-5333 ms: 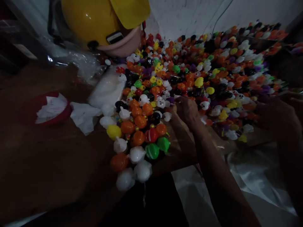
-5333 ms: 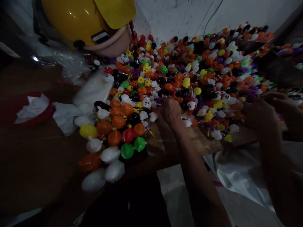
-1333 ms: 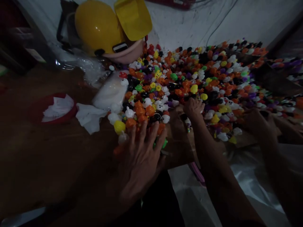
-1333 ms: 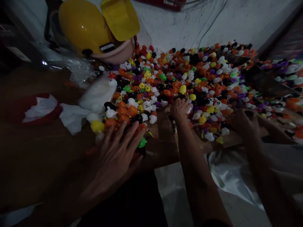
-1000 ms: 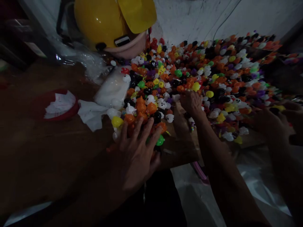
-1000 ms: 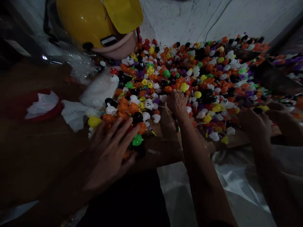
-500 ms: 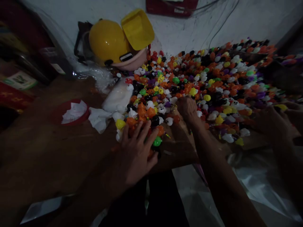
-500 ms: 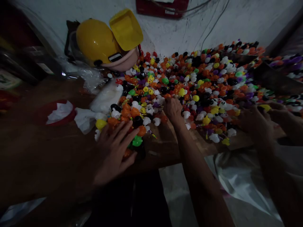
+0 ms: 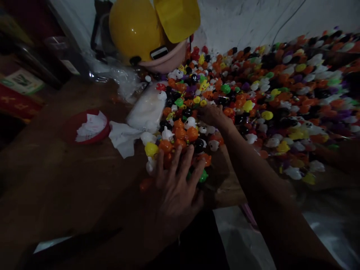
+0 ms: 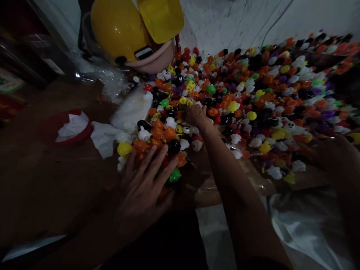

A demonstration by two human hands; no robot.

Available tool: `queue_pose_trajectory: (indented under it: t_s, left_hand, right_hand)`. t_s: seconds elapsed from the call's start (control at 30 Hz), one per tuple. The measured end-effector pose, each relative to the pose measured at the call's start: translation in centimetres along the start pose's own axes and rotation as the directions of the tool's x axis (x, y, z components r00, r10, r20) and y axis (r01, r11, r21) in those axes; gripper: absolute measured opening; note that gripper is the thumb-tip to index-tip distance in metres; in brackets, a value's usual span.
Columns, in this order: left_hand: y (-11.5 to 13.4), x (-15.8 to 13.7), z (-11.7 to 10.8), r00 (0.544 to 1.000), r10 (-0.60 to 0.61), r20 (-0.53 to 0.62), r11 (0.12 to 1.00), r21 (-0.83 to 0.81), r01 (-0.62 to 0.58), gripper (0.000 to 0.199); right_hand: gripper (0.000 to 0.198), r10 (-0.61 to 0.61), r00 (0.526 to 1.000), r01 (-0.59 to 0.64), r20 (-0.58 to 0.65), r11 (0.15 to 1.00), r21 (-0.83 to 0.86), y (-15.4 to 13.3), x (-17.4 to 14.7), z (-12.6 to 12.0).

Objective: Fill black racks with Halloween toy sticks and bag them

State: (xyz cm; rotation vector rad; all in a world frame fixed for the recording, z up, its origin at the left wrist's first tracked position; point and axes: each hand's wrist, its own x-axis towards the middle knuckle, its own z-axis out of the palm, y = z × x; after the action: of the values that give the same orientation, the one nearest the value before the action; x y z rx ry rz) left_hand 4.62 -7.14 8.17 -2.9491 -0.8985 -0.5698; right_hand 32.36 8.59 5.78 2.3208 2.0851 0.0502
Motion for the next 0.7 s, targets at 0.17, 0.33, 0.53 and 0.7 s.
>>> queue_pose_trajectory:
  t_s: [0.17, 0.33, 0.53, 0.7]
  left_hand:
    - [0.1, 0.0, -0.1, 1.0, 0.009, 0.019, 1.0, -0.02, -0.008, 0.062]
    - [0.4, 0.2, -0.5, 0.995, -0.053, 0.084, 0.997, -0.057, 0.058, 0.065]
    - [0.1, 0.2, -0.7, 0.99, -0.082, 0.114, 0.989, -0.117, 0.095, 0.07]
    - [-0.2, 0.4, -1.3, 0.982, -0.071, 0.175, 0.992, -0.091, 0.088, 0.072]
  right_hand:
    - [0.038, 0.04, 0.99, -0.039, -0.138, 0.999, 0.012, 0.3, -4.0, -3.8]
    - [0.03, 0.17, 0.947, -0.15, -0.272, 0.984, 0.094, -0.2, -12.0, -4.3]
    - [0.023, 0.283, 0.937, -0.211, -0.206, 0.926, 0.313, -1.6, -23.7, 0.2]
    - [0.029, 0.252, 0.951, -0.163, -0.181, 0.901, 0.402, -3.6, -27.6, 4.0]
